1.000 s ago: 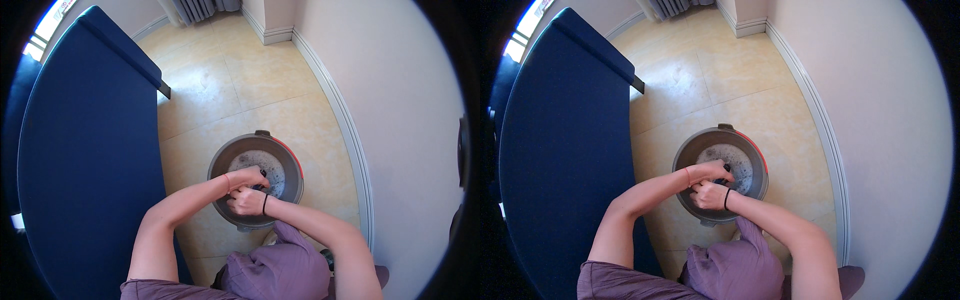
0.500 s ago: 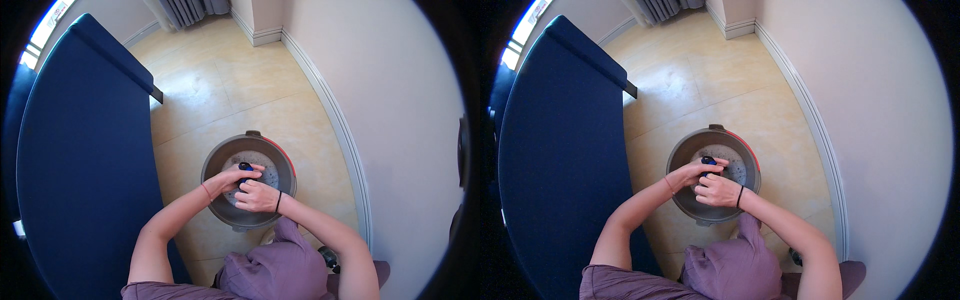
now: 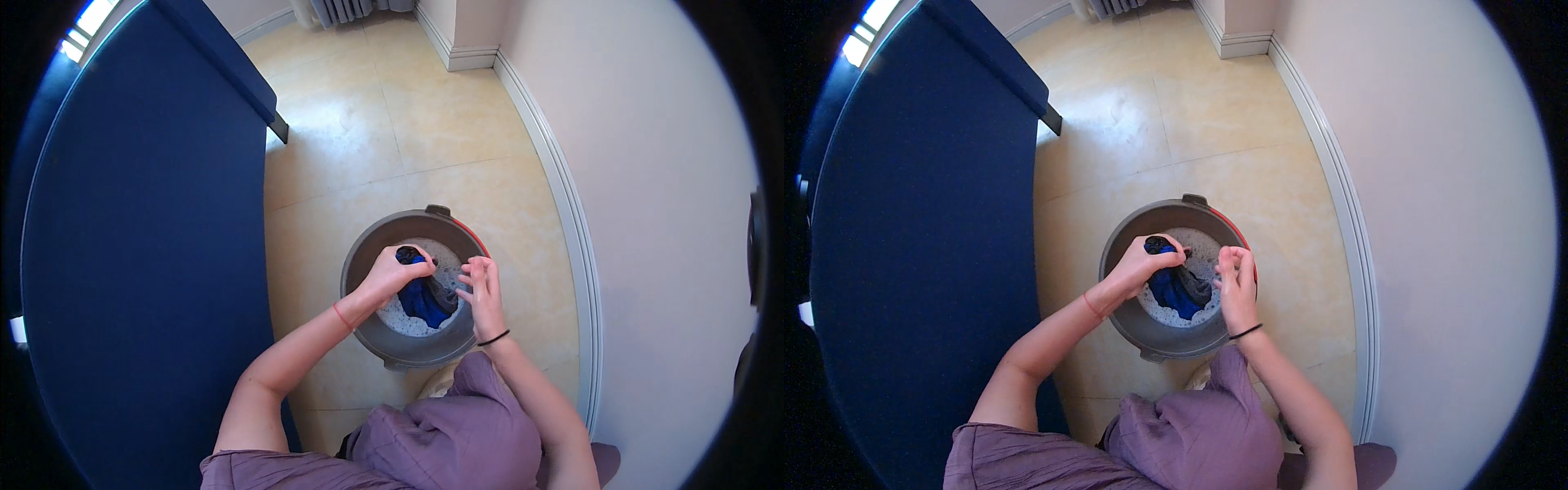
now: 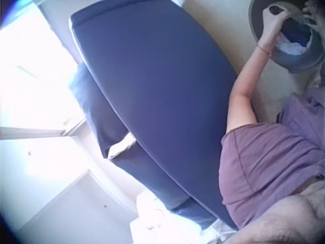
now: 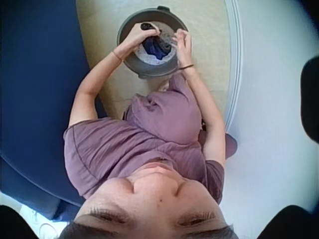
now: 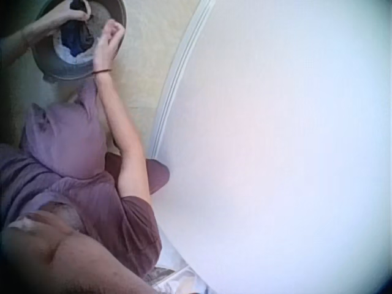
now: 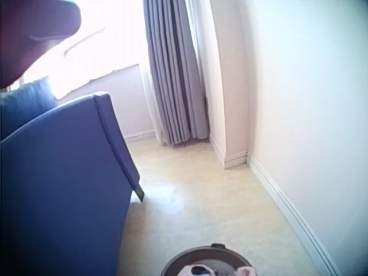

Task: The person cleans the floor and baseboard area using a dark cloth and a small brush. They dip the cloth into a bucket of soapy water, wring it out, and wipe the floor. They then use the brush to scrub the grout lines between tiles while holding the cloth nearby.

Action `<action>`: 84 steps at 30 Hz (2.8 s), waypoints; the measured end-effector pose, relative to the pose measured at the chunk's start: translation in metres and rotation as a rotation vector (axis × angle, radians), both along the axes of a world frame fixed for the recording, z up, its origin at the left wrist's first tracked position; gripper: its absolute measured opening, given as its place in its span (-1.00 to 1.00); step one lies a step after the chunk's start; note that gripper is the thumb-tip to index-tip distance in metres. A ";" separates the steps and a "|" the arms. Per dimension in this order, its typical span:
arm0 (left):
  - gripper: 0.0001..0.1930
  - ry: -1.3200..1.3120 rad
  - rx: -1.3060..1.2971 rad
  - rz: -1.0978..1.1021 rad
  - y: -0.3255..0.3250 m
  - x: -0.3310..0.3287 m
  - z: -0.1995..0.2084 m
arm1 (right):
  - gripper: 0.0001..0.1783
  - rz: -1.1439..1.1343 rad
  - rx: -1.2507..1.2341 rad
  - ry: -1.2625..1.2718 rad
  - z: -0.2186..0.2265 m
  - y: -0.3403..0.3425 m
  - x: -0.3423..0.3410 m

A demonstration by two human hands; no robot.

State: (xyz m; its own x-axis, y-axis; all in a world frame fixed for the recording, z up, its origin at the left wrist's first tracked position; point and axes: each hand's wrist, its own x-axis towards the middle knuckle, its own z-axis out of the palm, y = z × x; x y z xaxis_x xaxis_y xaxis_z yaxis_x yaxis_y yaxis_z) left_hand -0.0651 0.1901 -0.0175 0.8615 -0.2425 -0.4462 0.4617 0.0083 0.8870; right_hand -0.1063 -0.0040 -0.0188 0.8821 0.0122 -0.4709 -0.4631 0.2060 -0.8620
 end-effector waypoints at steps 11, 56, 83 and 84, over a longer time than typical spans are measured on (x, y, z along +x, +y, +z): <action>-0.77 -1.214 0.231 -0.371 -0.026 -0.018 0.066 | -0.19 0.228 0.686 0.577 -0.014 0.010 0.020; -0.65 0.086 0.773 -0.871 -0.042 0.028 -0.021 | -0.79 1.034 -0.938 -1.733 -0.031 0.099 0.003; -0.44 0.422 -0.042 -0.128 -0.023 0.044 0.004 | -0.73 1.073 -0.962 -1.934 0.015 0.016 0.024; -0.47 0.354 -0.100 -0.059 -0.002 0.044 -0.001 | -0.69 0.943 -0.912 -1.887 0.017 0.012 0.025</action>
